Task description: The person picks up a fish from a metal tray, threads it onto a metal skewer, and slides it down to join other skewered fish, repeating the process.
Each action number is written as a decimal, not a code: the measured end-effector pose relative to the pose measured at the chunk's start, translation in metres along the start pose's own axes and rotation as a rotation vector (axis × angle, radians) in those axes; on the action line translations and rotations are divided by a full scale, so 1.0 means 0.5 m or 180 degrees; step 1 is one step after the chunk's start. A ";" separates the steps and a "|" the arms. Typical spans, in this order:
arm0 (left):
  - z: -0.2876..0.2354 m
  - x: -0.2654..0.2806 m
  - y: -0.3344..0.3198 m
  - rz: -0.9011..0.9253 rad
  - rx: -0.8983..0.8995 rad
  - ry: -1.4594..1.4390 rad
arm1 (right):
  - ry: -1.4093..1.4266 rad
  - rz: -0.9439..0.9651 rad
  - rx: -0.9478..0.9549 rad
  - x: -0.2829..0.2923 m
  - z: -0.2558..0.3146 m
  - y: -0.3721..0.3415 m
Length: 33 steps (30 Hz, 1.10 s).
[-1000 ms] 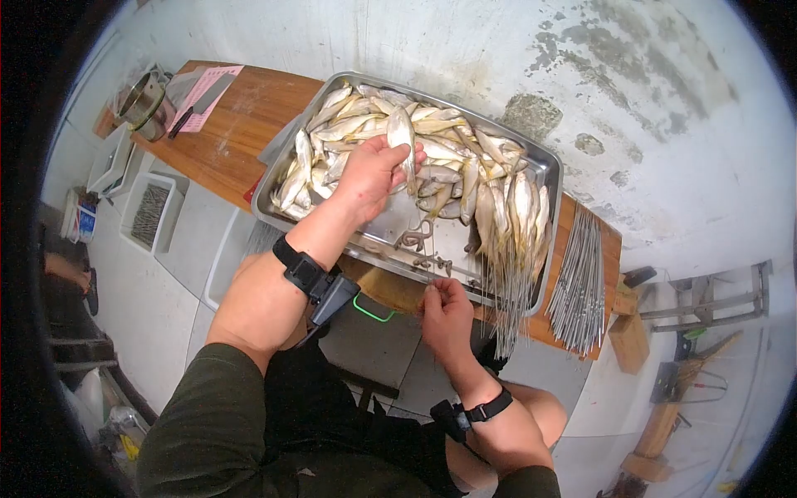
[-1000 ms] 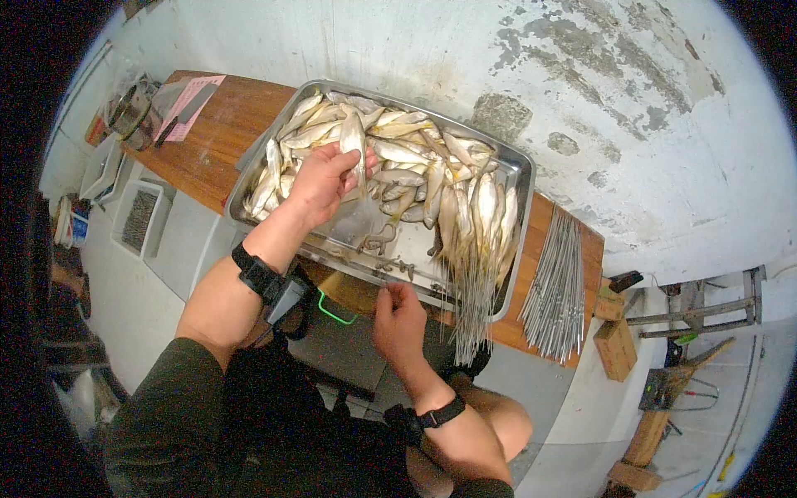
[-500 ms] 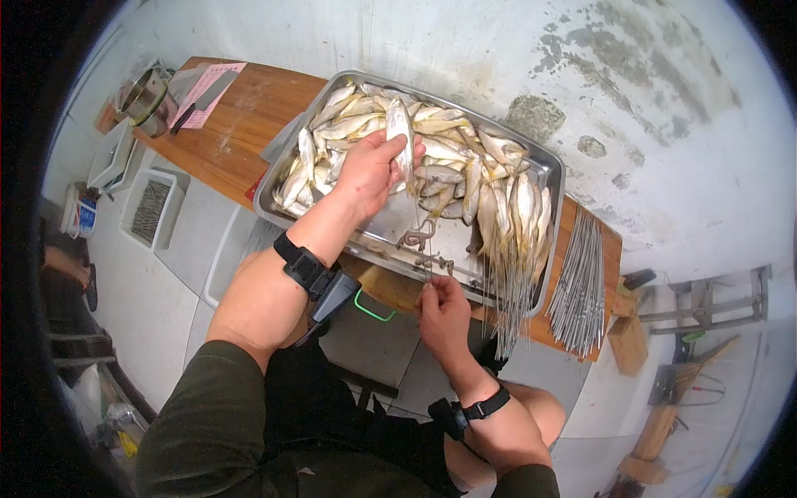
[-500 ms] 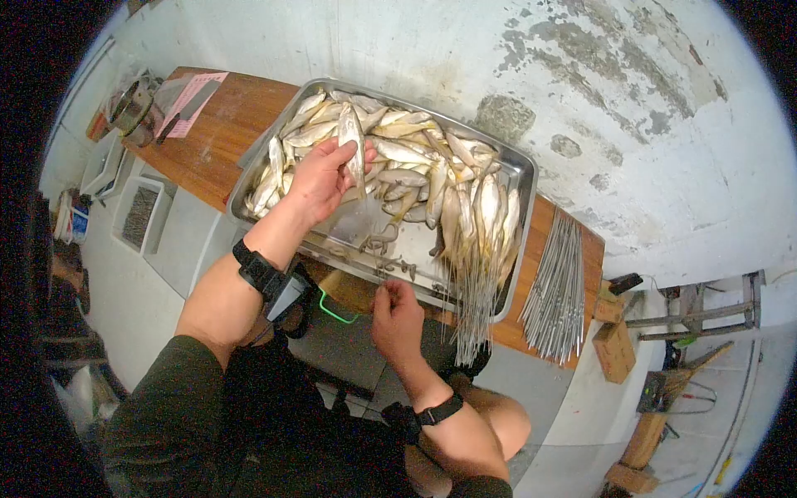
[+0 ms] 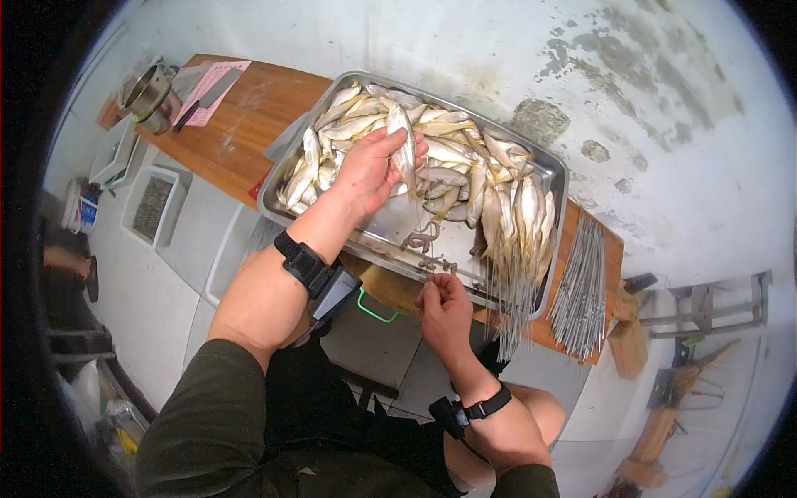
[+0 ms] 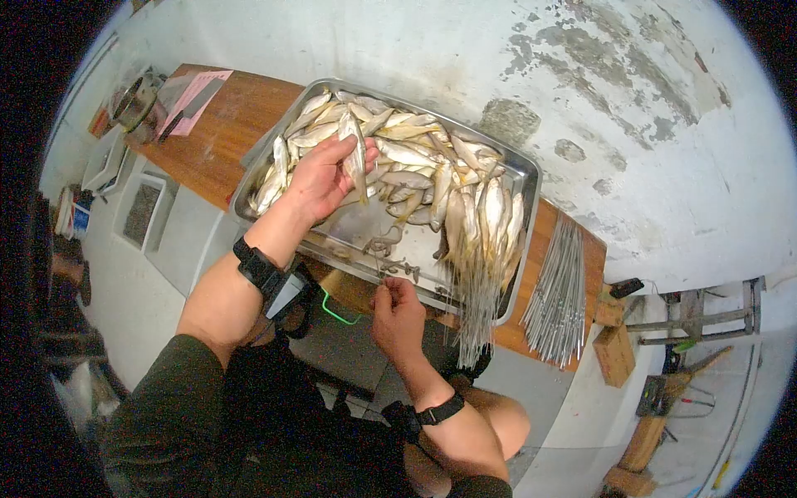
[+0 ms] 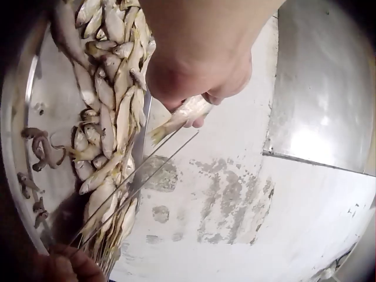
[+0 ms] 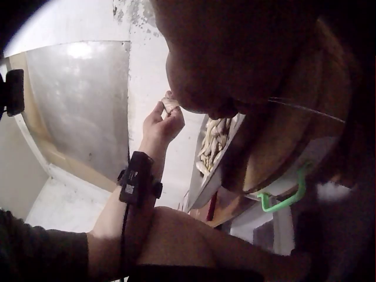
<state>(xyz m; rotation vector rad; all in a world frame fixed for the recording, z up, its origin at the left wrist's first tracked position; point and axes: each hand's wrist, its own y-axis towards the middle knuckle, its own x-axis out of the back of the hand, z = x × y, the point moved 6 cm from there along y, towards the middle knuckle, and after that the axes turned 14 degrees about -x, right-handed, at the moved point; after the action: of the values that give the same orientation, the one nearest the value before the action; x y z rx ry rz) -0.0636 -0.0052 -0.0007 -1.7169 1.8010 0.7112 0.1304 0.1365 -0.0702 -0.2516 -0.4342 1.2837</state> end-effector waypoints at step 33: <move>-0.001 0.012 0.003 -0.0141 0.0065 -0.0026 | 0.0019 0.0065 0.0061 -0.002 0.004 0.013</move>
<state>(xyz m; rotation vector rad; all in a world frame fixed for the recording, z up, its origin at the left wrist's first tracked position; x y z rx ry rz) -0.0654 -0.0097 -0.0046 -1.7327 1.7532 0.6781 0.1238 0.1372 -0.0710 -0.2444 -0.4150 1.3062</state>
